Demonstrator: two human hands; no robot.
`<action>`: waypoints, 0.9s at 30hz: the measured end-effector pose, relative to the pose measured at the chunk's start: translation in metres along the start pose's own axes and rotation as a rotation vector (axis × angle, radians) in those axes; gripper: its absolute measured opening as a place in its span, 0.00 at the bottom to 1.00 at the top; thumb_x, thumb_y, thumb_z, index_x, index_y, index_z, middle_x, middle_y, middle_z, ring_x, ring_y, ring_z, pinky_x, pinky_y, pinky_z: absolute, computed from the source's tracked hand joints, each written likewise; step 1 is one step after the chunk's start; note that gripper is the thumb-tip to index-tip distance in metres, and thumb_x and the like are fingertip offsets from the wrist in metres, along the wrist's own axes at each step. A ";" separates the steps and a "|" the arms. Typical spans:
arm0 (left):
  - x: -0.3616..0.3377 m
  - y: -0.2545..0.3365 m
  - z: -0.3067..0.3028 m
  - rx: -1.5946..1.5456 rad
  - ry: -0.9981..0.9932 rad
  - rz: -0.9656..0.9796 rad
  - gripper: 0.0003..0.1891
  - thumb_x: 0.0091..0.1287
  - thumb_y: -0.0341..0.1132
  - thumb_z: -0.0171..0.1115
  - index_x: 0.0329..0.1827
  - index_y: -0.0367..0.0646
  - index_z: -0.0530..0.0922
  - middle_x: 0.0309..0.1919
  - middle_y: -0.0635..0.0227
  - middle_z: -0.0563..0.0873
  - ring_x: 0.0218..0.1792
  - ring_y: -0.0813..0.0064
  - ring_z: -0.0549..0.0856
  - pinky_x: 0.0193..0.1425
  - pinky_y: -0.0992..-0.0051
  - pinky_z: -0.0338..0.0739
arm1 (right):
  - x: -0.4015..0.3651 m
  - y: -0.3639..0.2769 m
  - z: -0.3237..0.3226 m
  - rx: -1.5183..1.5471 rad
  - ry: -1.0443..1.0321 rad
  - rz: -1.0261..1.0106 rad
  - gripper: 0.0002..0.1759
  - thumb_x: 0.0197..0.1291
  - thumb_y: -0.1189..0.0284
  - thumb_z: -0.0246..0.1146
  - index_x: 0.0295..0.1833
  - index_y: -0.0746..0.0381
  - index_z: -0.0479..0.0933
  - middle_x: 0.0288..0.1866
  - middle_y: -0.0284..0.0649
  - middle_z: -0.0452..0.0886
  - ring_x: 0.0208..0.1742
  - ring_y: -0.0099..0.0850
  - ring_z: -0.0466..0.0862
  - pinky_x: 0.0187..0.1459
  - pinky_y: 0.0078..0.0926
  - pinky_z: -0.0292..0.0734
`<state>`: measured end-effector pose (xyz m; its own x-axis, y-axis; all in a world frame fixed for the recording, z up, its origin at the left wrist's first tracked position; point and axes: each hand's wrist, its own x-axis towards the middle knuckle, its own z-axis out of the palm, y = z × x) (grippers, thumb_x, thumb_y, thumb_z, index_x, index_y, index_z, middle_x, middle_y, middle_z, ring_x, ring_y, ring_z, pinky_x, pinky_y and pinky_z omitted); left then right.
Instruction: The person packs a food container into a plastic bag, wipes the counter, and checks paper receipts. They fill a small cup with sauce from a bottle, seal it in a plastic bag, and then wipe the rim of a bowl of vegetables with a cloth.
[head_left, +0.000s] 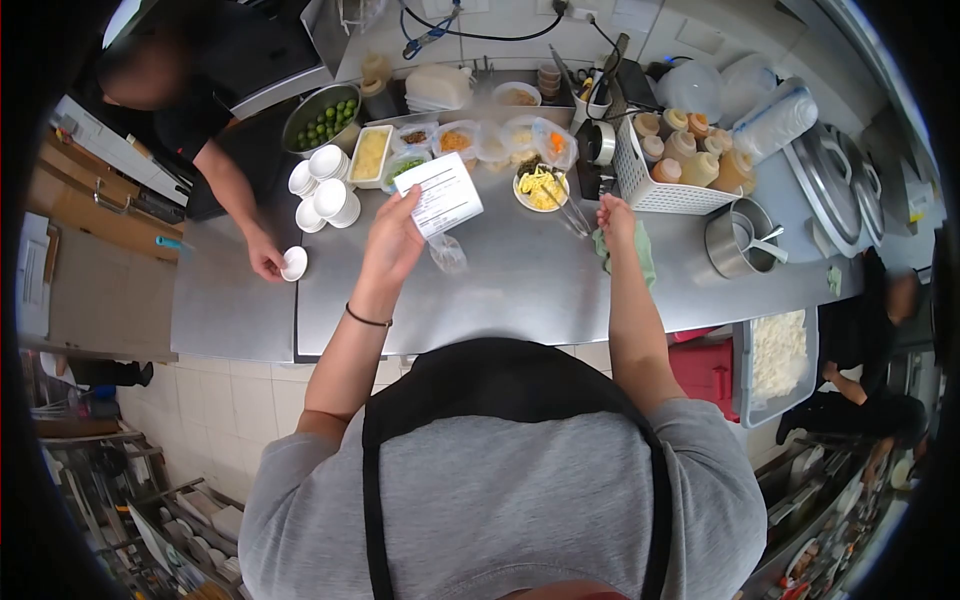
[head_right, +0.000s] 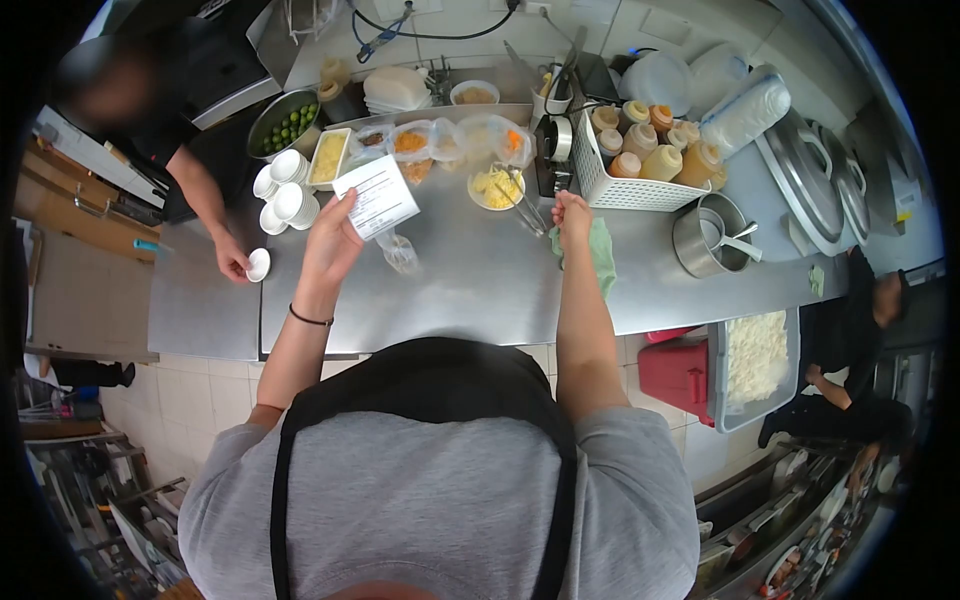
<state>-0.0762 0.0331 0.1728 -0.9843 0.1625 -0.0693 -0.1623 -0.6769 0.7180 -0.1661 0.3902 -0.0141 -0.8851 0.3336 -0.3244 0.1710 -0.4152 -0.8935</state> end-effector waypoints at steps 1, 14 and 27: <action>0.002 -0.004 0.002 0.014 -0.014 -0.005 0.17 0.67 0.32 0.48 0.55 0.31 0.66 0.52 0.58 0.76 0.52 0.69 0.77 0.58 0.70 0.70 | 0.005 -0.003 -0.002 -0.005 -0.006 0.005 0.06 0.58 0.71 0.57 0.35 0.64 0.74 0.25 0.33 0.74 0.21 0.23 0.72 0.21 0.17 0.67; 0.018 -0.037 0.027 0.200 -0.114 -0.108 0.17 0.68 0.36 0.48 0.55 0.34 0.68 0.51 0.64 0.76 0.53 0.76 0.74 0.59 0.74 0.65 | -0.155 -0.083 0.170 -0.161 -0.446 -0.270 0.13 0.53 0.73 0.64 0.45 0.65 0.78 0.24 0.30 0.75 0.19 0.13 0.66 0.19 0.09 0.59; -0.008 0.007 -0.045 1.043 -0.090 0.247 0.28 0.55 0.33 0.63 0.60 0.42 0.68 0.54 0.66 0.75 0.55 0.73 0.72 0.57 0.72 0.66 | -0.166 -0.030 0.142 -0.559 -0.656 -0.466 0.06 0.49 0.74 0.65 0.29 0.63 0.76 0.26 0.30 0.76 0.30 0.16 0.72 0.34 0.15 0.66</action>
<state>-0.0726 -0.0047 0.1472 -0.9661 0.1862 0.1790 0.2216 0.2412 0.9448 -0.0854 0.2270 0.1110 -0.9520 -0.2446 0.1842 -0.2261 0.1558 -0.9616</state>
